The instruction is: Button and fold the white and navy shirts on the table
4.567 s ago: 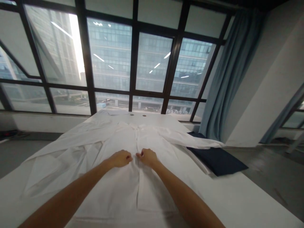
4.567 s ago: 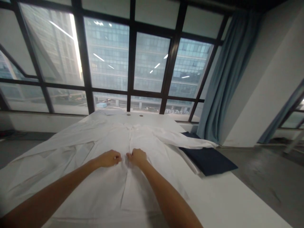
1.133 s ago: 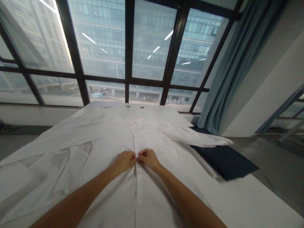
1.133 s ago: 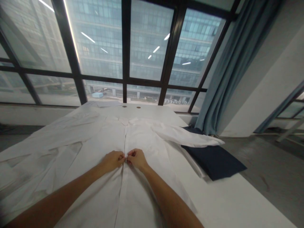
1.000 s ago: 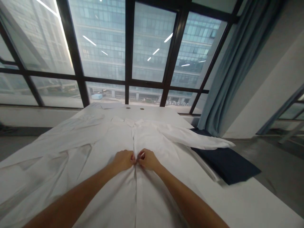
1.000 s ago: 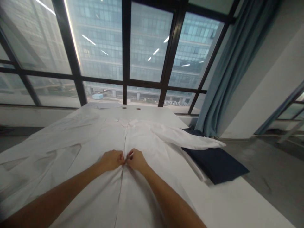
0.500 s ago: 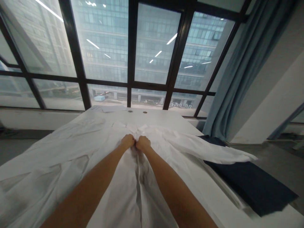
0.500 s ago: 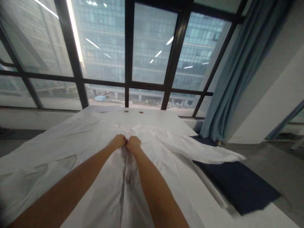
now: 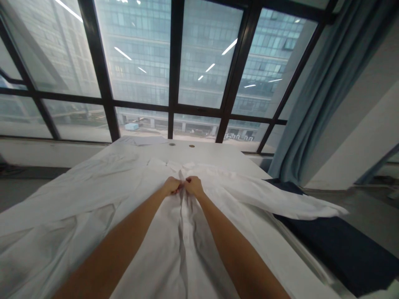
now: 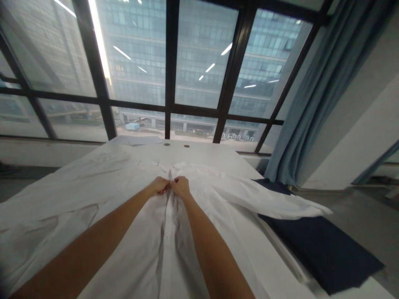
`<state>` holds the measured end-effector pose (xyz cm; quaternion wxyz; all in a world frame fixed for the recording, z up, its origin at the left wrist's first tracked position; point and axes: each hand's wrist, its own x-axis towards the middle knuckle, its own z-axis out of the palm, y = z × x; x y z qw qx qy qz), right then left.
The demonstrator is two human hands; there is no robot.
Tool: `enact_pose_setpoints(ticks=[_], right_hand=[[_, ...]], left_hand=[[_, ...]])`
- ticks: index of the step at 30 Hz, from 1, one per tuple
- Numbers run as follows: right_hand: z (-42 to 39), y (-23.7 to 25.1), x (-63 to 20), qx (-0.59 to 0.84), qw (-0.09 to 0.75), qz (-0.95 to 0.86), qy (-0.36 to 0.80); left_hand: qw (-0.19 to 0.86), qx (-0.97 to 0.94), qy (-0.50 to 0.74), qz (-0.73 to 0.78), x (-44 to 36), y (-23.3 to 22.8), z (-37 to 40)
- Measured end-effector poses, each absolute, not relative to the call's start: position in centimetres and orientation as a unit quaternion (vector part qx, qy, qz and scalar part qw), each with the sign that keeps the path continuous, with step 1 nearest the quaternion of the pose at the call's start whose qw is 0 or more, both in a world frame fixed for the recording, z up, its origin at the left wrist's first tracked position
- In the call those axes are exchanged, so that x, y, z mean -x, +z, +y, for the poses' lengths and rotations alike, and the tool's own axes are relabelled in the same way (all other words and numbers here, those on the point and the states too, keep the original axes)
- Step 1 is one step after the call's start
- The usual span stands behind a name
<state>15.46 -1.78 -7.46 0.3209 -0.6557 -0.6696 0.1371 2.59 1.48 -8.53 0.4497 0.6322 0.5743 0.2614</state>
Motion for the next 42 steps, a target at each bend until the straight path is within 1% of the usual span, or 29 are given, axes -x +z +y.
enact_pose_setpoints(ticks=[5, 12, 16, 21, 25, 28, 34, 38, 42], right_hand=[[-2.8, -9.3, -16.1, 0.59, 0.411, -0.668, 0.193], [-3.5, -9.7, -16.3, 0.537, 0.448, -0.679, 0.223], [-3.3, -10.0, -16.3, 0.556, 0.446, -0.661, 0.235], [-2.8, -10.4, -16.1, 0.58, 0.442, -0.637, 0.25], [-2.8, -10.1, -15.8, 0.588, 0.444, -0.642, 0.209], [-3.0, -9.8, -15.6, 0.599, 0.43, -0.65, 0.184], [-3.1, -9.8, -15.6, 0.586, 0.423, -0.669, 0.177], [-2.6, -10.1, -15.9, 0.584, 0.417, -0.668, 0.198], [-1.9, -10.5, -16.2, 0.577, 0.418, -0.651, 0.262]], left_hand=[[0.425, -0.641, 0.303, 0.563, -2.6, -8.5, -0.6], [0.366, -0.672, 0.34, 0.547, -2.6, -8.4, -1.7], [0.35, -0.678, 0.345, 0.546, -2.7, -8.7, -1.5], [0.366, -0.678, 0.337, 0.541, -2.7, -8.9, -1.1], [0.392, -0.668, 0.333, 0.537, -2.6, -8.9, -1.0], [0.403, -0.666, 0.336, 0.529, -2.6, -8.9, -0.9], [0.403, -0.662, 0.357, 0.521, -2.6, -9.1, -0.9], [0.4, -0.661, 0.365, 0.52, -2.6, -9.2, -0.9], [0.402, -0.662, 0.368, 0.514, -2.5, -9.1, -1.1]])
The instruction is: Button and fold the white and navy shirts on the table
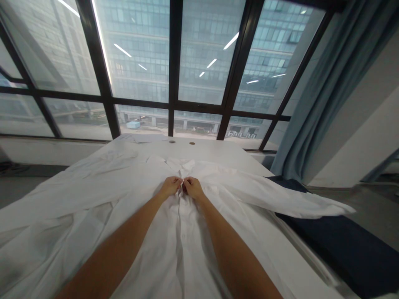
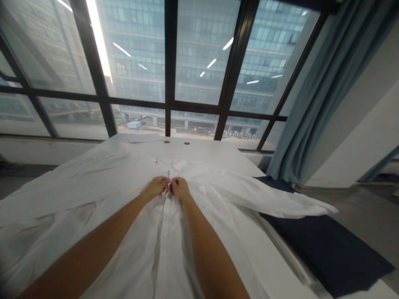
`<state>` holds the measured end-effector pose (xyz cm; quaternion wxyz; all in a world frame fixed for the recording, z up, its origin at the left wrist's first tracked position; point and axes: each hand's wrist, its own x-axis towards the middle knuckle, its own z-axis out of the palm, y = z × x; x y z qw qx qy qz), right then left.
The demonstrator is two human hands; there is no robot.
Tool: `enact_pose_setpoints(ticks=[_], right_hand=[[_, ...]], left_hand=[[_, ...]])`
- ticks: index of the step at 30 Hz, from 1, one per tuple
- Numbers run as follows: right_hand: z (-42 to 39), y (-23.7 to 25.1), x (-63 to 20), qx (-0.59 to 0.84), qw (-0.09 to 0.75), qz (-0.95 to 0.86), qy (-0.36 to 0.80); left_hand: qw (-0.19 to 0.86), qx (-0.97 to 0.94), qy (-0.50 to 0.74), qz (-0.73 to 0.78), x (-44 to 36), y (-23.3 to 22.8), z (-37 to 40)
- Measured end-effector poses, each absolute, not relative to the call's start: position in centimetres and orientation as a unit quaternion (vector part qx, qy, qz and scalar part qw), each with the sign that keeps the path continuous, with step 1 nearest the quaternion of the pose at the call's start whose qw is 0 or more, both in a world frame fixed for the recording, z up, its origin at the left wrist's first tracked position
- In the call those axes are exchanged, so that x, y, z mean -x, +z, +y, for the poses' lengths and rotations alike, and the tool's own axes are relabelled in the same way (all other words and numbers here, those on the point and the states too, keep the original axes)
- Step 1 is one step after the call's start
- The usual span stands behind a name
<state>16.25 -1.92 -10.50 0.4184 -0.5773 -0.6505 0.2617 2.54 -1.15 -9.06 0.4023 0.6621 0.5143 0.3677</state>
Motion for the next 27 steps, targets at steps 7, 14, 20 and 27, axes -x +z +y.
enact_pose_setpoints(ticks=[7, 14, 20, 27], right_hand=[[-1.2, -11.1, -16.3, 0.549, 0.422, -0.635, 0.342], [-1.6, -10.5, -16.3, 0.531, 0.421, -0.664, 0.316], [-2.5, -9.6, -16.0, 0.58, 0.433, -0.645, 0.244], [-3.2, -9.1, -15.7, 0.592, 0.412, -0.672, 0.17]], left_hand=[[0.365, -0.68, 0.377, 0.512, -2.6, -8.9, -1.4], [0.292, -0.719, 0.364, 0.515, -2.5, -9.2, -1.0], [0.254, -0.735, 0.365, 0.512, -2.4, -9.4, -0.9], [0.185, -0.754, 0.319, 0.543, -2.7, -9.2, -0.9]])
